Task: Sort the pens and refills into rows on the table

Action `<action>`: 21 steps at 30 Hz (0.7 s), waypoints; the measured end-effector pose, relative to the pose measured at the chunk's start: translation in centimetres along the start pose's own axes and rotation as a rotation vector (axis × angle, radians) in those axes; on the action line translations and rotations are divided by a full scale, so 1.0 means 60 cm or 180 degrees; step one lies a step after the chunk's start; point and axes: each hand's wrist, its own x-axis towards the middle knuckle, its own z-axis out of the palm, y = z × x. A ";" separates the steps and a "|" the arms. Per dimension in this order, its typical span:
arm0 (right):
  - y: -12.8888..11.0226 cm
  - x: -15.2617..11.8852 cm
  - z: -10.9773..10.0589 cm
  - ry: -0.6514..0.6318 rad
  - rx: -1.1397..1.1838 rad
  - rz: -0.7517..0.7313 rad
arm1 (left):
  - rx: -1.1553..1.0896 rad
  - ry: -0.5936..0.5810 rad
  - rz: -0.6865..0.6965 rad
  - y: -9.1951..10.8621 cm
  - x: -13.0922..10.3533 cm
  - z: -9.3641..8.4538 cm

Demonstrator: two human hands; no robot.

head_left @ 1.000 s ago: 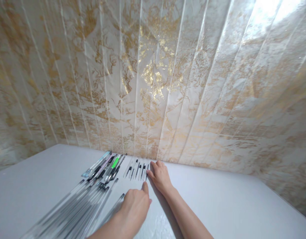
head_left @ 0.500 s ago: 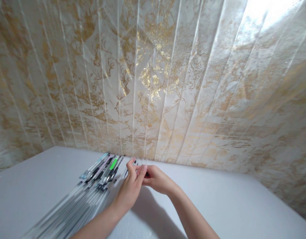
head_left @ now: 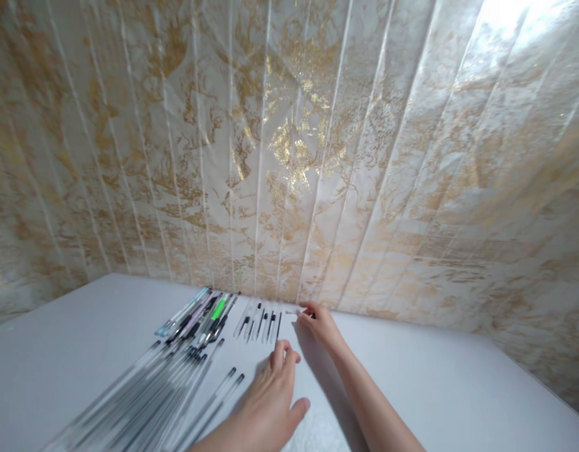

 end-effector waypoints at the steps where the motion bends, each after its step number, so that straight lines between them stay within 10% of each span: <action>1: 0.001 0.000 0.006 0.0089 -0.0093 -0.0021 | 0.0033 -0.0001 -0.0028 -0.001 0.001 0.000; 21: -0.021 -0.023 0.035 0.0616 -0.1335 -0.0405 | 0.0261 0.0088 -0.0225 -0.020 0.017 -0.001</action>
